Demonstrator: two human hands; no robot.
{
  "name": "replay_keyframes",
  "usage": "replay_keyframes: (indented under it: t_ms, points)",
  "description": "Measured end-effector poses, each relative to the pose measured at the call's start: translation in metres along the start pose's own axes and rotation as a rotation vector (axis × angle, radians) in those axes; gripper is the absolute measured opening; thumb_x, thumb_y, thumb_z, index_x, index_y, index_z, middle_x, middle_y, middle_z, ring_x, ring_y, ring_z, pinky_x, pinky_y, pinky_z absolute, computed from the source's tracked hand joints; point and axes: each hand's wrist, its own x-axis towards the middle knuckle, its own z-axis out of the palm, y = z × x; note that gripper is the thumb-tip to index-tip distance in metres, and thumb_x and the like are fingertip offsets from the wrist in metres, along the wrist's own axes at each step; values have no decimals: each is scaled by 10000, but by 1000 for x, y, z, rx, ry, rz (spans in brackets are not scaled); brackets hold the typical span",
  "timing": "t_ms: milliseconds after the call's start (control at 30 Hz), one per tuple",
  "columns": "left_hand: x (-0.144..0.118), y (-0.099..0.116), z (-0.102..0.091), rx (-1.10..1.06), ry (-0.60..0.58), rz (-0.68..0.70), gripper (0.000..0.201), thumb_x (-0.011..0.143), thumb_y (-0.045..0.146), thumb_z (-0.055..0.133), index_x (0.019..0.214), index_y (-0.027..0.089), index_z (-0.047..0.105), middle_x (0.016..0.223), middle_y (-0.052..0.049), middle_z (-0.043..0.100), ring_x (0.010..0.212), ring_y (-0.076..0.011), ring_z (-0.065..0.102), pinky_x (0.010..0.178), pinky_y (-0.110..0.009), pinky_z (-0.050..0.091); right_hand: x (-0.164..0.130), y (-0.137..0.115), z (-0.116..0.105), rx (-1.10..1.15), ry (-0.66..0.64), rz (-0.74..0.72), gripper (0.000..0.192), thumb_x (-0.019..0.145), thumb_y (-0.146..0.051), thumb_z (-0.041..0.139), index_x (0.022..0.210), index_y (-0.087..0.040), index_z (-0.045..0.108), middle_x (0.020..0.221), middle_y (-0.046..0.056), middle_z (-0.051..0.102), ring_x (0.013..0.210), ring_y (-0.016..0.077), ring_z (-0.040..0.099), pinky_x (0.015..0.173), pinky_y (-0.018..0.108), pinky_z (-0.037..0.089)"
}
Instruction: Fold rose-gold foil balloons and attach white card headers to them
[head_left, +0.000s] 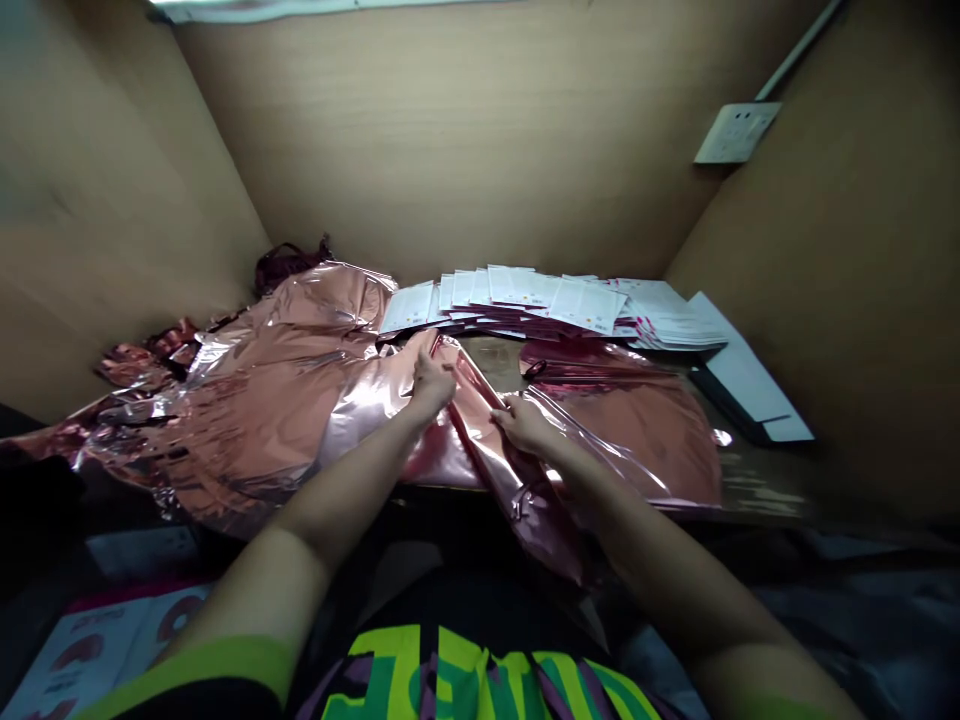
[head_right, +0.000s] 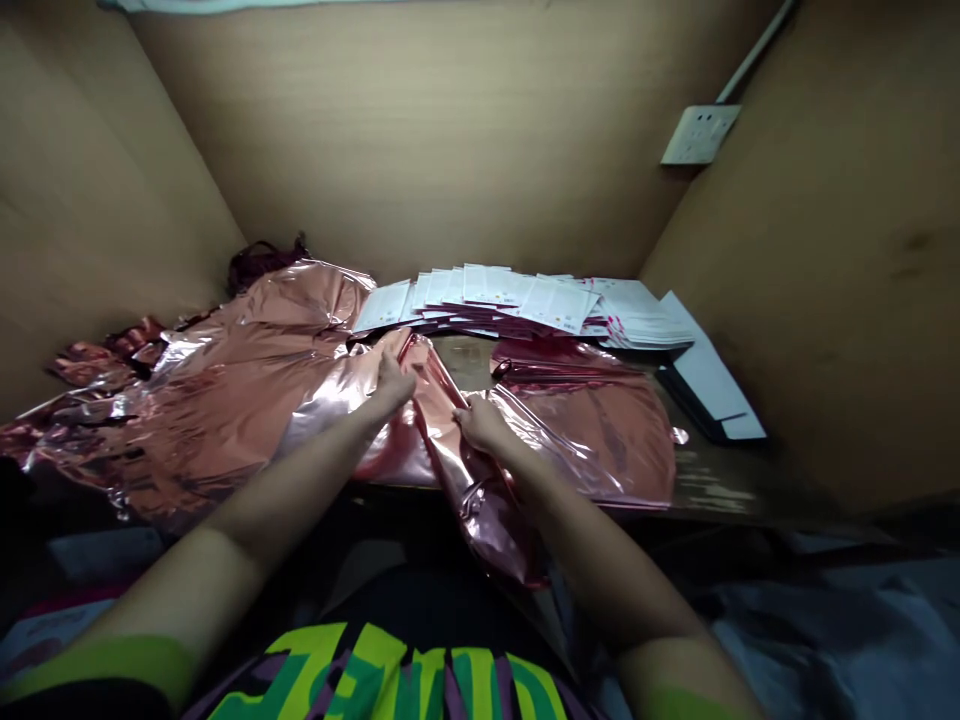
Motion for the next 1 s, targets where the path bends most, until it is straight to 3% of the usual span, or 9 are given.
replay_keyframes:
  t_ms: [167,333,433,533,633,700,800,867,1000]
  points:
    - [4,-24,3,1013,-364,329,574,952,407,455,1498,249,373,1615,-83,237,1503,-328,122,1201,-560,72,3,9,10,-90,-7,-80,421,866,-189,594,1287,-178,577,1220,140,664,1106,268,615,903,328,448]
    - [6,-41,4,1159,-343,339,868,870,712,415,1559,222,217,1631,-145,140,1491,-424,45,1168,-626,44,-33,36,-3,35,-123,-164,604,853,-257,601,1438,-212,457,1180,107,677,1014,241,641,870,333,484]
    - [-7,-33,1,1162,-267,430,820,906,579,452,1538,102,237,1573,-216,267,1457,-403,215,1174,-577,152,-49,50,-2,294,-121,-91,542,837,-334,601,1356,-202,522,924,51,699,751,180,635,682,289,497]
    - [-44,-19,-9,1120,-535,643,539,891,303,492,1402,133,469,1403,-161,519,1307,-293,469,1122,-430,333,-53,53,7,473,-66,-22,380,792,-343,635,1134,-180,622,854,29,680,705,148,608,651,259,483]
    - [-90,-17,-19,1119,-797,834,742,743,300,663,1434,168,428,1460,-159,466,1331,-334,441,1113,-441,358,-52,51,11,558,-51,11,227,759,-336,660,917,-173,668,868,47,690,756,153,621,690,266,500]
    - [-116,-26,-18,1190,-732,836,890,706,337,717,1473,81,348,1530,-230,349,1405,-405,327,1151,-515,293,-55,52,5,627,-147,60,265,781,-345,627,977,-182,699,857,55,701,747,166,634,675,285,517]
    - [-137,-48,-9,1243,-531,779,644,873,252,573,1436,4,383,1498,-248,399,1417,-352,347,1176,-478,278,-65,57,-14,574,-331,-22,387,826,-287,528,1173,-225,689,900,60,718,792,190,659,713,331,547]
    - [-140,-63,-4,1187,-421,790,512,939,166,444,1435,43,408,1467,-198,468,1393,-290,410,1174,-428,309,-71,61,-26,343,-362,-272,444,831,-226,503,1244,-247,664,990,69,709,880,204,658,792,366,551]
    - [-137,-83,-6,1025,-274,873,462,945,198,449,1390,77,475,1443,-172,507,1395,-288,414,1166,-466,341,-77,73,-21,-256,-89,-783,427,849,-202,573,1268,-229,654,1241,143,617,1109,272,574,940,465,495]
